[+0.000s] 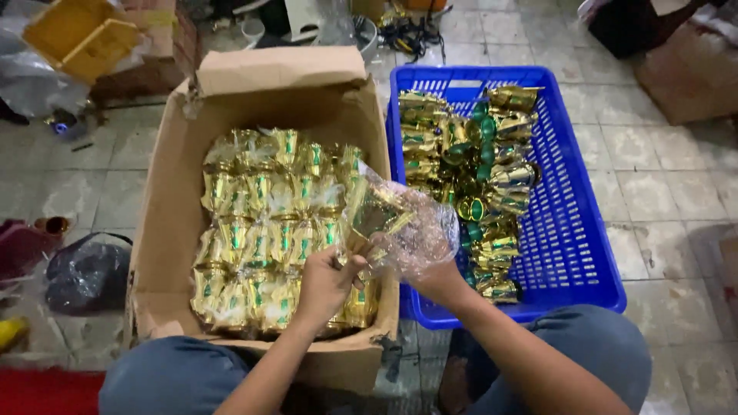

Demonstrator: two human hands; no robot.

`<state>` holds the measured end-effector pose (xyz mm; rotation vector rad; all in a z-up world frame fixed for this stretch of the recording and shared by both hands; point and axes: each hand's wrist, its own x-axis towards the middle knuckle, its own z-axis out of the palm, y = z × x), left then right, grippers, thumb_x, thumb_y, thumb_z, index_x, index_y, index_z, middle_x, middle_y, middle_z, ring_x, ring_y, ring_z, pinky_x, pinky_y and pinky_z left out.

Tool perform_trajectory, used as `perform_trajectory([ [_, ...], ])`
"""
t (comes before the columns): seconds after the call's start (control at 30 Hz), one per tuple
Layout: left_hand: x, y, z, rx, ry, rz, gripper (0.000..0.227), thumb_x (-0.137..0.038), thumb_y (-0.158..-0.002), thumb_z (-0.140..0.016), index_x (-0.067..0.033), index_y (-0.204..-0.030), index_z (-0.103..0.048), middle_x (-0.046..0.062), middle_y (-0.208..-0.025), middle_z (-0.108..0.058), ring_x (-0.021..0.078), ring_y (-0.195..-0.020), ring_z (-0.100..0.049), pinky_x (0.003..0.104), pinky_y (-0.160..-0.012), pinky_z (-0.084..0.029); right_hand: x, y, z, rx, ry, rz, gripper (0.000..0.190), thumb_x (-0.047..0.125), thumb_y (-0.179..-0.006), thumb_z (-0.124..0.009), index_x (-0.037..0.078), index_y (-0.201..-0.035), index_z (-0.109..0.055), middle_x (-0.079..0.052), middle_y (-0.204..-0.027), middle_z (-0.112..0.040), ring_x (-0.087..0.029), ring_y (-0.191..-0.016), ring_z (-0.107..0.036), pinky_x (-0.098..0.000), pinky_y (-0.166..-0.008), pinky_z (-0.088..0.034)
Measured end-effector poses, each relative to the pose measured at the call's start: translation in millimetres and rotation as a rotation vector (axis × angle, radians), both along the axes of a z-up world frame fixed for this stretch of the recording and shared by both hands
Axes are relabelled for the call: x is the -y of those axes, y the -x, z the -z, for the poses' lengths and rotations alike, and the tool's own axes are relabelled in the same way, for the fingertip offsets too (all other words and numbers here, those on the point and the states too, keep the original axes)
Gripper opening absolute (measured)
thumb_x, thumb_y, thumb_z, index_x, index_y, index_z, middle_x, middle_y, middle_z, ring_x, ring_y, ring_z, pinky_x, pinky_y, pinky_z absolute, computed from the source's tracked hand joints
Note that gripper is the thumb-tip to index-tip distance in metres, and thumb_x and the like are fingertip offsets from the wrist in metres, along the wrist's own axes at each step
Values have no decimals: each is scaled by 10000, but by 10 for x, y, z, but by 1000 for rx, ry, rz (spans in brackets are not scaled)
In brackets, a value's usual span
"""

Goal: The person wraps individual gold-colored trophies in plastic bags and places them into a cardboard box.

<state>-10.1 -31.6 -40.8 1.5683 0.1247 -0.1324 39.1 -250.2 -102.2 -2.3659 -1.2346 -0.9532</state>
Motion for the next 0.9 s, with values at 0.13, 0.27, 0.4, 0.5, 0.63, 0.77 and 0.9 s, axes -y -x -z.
perform_trajectory([
  [0.13,1,35,93,-73,26,-53,433,-384,-812,-863,10,-884,-697,109,-511,-636,106,-471,-586,212,-454,-380,-74,201,-707,-224,105,104,444,134,-923,-702,102,-1362,-638,-61,-1282,-697,-222,-1206,-647,-499,-1128,-438],
  [0.27,-15,65,-171,-114,30,-91,392,-235,-877,-827,47,-1122,-708,51,-533,-581,57,-527,-478,177,-533,-356,-267,96,-1104,-746,-628,-6,464,203,-937,-750,58,-1353,-605,-93,-1309,-691,-203,-1224,-648,-401,-1174,-425],
  [0.4,-10,54,-354,-210,-50,-71,678,-307,-770,-925,84,-1247,-642,62,-585,-623,82,-543,-535,208,-533,-389,23,-76,-471,-370,-260,86,394,207,-954,-711,77,-1320,-649,-104,-1280,-700,-258,-1179,-659,-500,-1123,-443],
  [0.5,-33,51,-858,-232,-216,132,786,-353,-790,-869,17,-1406,-552,82,-578,-612,117,-509,-513,240,-520,-420,210,-85,-135,190,298,164,317,213,-981,-651,106,-1272,-715,-121,-1237,-715,-341,-1112,-677,-648,-1046,-471],
  [0.63,-369,-45,-907,-219,-393,346,1112,-661,-709,-753,-78,-1563,-342,208,-1469,-526,368,-1379,-495,532,-1108,-439,244,-49,-185,174,329,41,339,183,-980,-606,94,-1295,-697,-98,-1284,-694,-335,-1097,-667,-667,-1074,-444],
  [0.77,-569,-73,-806,52,-131,279,946,-356,-799,-836,18,-1516,-345,237,-1425,-553,382,-1316,-565,454,-1068,-476,-49,121,-478,-247,109,-86,369,145,-959,-645,19,-1305,-631,-142,-1211,-678,-345,-1049,-676,-624,-1013,-478],
  [0.9,-654,-101,-705,-87,-132,312,839,-339,-699,-911,9,-1359,-527,191,-1307,-626,304,-1159,-660,402,-1031,-518,-367,294,-1041,-896,-223,-178,465,109,-927,-732,-87,-1304,-543,-223,-1071,-666,-365,-987,-696,-546,-904,-546],
])
